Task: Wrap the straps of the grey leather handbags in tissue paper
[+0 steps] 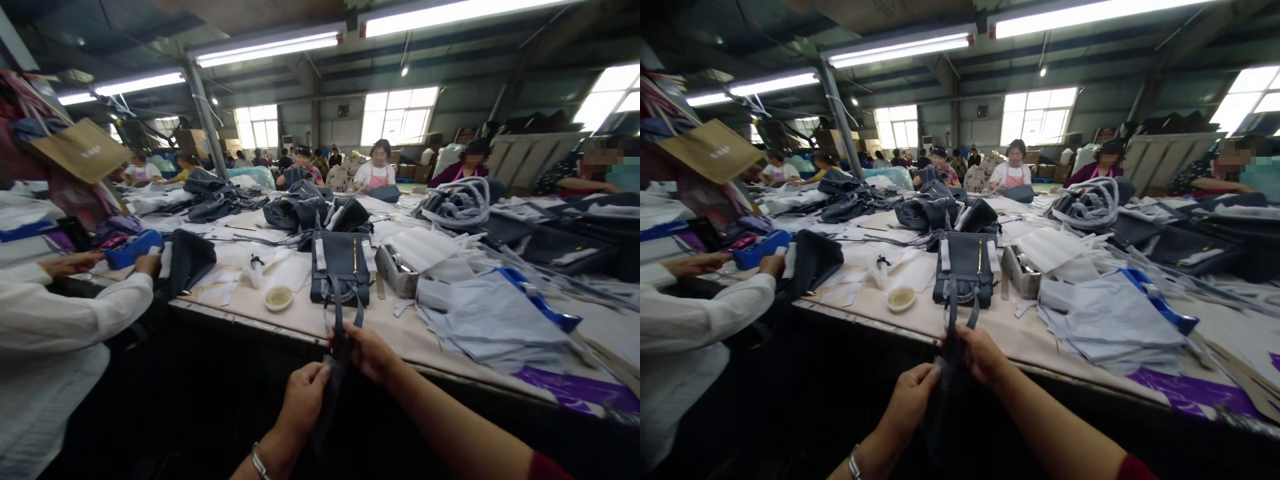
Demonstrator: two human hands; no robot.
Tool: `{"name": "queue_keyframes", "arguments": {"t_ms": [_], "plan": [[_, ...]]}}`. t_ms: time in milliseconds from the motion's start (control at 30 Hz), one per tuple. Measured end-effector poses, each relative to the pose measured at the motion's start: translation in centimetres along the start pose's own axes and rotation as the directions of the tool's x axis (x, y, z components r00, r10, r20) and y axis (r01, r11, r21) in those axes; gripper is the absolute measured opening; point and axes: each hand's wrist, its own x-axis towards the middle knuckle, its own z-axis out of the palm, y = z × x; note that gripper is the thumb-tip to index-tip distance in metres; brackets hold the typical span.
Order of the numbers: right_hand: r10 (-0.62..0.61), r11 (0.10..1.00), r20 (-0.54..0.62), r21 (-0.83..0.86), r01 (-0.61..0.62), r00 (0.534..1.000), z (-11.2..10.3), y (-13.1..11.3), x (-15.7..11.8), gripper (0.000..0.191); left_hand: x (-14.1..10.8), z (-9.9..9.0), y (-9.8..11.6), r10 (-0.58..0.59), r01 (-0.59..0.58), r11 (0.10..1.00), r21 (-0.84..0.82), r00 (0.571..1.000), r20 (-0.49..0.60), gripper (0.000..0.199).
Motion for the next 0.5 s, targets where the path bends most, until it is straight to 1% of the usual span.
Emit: {"name": "queue_keyframes", "arguments": {"t_ms": [33,67,133,200,300,367,433,500], "plan": [[0.015,0.997,-0.052,0.082,-0.011,0.999,0.0,-1.0,0.9,0.029,-0.1,0.1,-0.2,-0.014,0.014,1.0,-0.003,1.0,-0.008,0.043],[0.021,0.992,-0.105,0.122,-0.008,0.994,0.0,-1.9,1.9,0.023,-0.1,0.1,-0.2,-0.023,0.023,1.0,-0.011,1.0,-0.017,0.044],[0.002,0.993,-0.17,0.115,0.017,0.985,0.4,-2.8,3.4,0.013,0.1,0.2,0.0,-0.032,0.031,0.999,-0.025,0.999,-0.043,0.045],[-0.003,0.998,-0.166,0.065,0.014,0.986,0.9,-2.2,4.2,0.009,0.8,0.0,0.5,-0.038,0.034,0.998,-0.046,0.996,-0.078,0.046],[0.046,0.998,-0.15,-0.025,-0.051,0.988,1.7,0.3,4.0,0.011,2.3,-0.5,1.3,-0.045,0.035,0.997,-0.075,0.99,-0.135,0.045],[0.079,0.994,-0.159,-0.065,-0.091,0.984,1.9,1.3,3.9,0.013,3.5,-0.8,1.6,-0.046,0.031,0.995,-0.091,0.986,-0.16,0.043],[0.084,0.992,-0.185,-0.078,-0.1,0.979,1.8,0.8,4.4,0.015,4.6,-0.6,1.9,-0.056,0.036,0.992,-0.12,0.985,-0.166,0.042],[0.056,0.993,-0.211,-0.093,-0.077,0.976,1.4,-0.8,5.5,0.021,5.7,-0.1,2.2,-0.07,0.044,0.987,-0.157,0.985,-0.159,0.041]]}}
